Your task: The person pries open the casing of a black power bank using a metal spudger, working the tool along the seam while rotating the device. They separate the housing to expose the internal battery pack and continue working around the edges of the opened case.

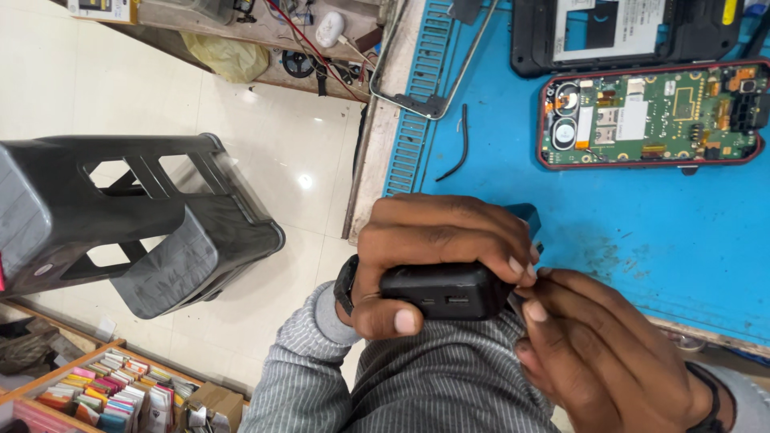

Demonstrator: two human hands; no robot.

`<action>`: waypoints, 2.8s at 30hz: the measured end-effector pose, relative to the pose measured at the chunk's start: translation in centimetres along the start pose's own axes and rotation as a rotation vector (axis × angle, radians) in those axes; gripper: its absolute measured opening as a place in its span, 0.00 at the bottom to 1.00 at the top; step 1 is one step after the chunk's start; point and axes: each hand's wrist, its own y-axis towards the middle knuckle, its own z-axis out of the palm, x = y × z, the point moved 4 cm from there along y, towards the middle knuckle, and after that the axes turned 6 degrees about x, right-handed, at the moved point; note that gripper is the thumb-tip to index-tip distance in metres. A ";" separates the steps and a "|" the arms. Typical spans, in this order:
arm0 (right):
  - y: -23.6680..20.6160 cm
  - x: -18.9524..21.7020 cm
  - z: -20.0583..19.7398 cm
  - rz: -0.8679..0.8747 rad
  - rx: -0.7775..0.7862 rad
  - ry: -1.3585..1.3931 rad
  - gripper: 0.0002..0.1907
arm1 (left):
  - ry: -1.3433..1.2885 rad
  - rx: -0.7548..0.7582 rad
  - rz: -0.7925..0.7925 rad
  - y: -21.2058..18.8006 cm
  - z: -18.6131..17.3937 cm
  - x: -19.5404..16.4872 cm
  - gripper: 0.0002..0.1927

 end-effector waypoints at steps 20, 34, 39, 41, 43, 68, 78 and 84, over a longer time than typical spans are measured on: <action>0.3 -1.8 -2.0 0.082 0.154 0.335 0.23 | -0.028 0.056 0.093 0.3 -0.3 0.8 0.32; 0.9 -5.8 -2.7 0.126 0.479 0.732 0.18 | -0.088 0.208 0.053 0.5 -0.2 0.9 0.36; 1.9 -6.1 -2.8 0.105 0.550 0.903 0.15 | -0.100 0.296 0.039 0.5 -0.1 1.1 0.36; 2.9 -5.9 -2.8 0.112 0.599 0.976 0.14 | -0.100 0.309 0.047 0.4 -0.1 1.1 0.36; 3.7 -5.7 -2.8 0.127 0.622 0.988 0.13 | -0.107 0.300 0.060 0.3 0.0 1.2 0.36; 2.5 1.4 0.3 0.179 0.077 0.177 0.20 | -0.205 -0.035 -0.011 -0.2 -1.6 1.4 0.37; 4.2 -2.4 0.3 0.083 0.180 0.662 0.17 | -0.242 0.059 -0.027 -0.8 -1.8 1.2 0.37; 1.8 -5.6 0.7 0.146 0.376 0.866 0.14 | -0.286 0.069 0.015 -1.0 -1.5 1.5 0.36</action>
